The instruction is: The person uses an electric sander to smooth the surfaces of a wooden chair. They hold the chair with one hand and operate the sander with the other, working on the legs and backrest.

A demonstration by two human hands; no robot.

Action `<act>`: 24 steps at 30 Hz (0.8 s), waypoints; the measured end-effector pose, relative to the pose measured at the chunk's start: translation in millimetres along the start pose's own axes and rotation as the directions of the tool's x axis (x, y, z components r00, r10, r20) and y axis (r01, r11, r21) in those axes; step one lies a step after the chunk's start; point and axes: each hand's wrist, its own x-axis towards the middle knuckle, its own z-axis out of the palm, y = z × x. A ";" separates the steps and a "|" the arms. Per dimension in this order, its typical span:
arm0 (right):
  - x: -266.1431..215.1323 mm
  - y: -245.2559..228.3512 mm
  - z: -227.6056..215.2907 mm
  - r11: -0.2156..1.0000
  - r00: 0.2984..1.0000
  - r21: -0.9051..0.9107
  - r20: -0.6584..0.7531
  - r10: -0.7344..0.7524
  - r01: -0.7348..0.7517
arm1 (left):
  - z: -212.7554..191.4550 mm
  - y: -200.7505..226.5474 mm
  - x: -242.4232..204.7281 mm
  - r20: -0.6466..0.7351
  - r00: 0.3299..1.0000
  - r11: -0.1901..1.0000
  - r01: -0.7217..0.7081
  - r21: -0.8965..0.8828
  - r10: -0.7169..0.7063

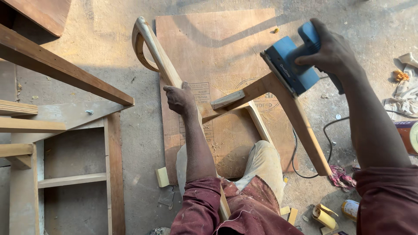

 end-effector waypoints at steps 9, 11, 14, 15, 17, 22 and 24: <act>-54.5 10.0 1.1 0.999 1.000 0.040 -0.022 -0.023 0.024 | -3.2 5.8 2.7 0.046 0.999 1.000 0.024 -0.018 -0.023; -84.4 17.4 -5.8 0.992 0.997 0.108 0.039 0.066 -0.070 | -4.5 7.0 4.4 0.045 0.999 1.000 0.010 -0.023 -0.009; -128.9 26.1 -8.1 0.988 0.991 0.103 0.079 0.111 -0.118 | -2.1 5.5 3.5 0.026 0.998 0.999 -0.051 -0.018 0.051; -142.1 28.8 -9.0 0.995 0.995 0.061 0.062 0.072 -0.076 | -1.2 5.5 4.3 0.016 0.998 0.998 -0.053 -0.019 0.053; -167.8 34.5 -7.1 0.999 0.998 -0.001 0.045 0.032 -0.032 | 0.9 3.3 5.7 -0.001 0.998 0.998 -0.061 -0.018 0.061; -229.3 49.6 -4.9 0.980 0.983 -0.115 0.071 0.171 -0.163 | 7.5 2.9 12.8 0.021 0.995 0.995 -0.098 0.010 0.098; -253.4 56.9 -4.1 0.965 0.972 -0.166 0.087 0.220 -0.204 | 10.9 0.6 15.0 0.031 0.993 0.994 -0.111 0.023 0.111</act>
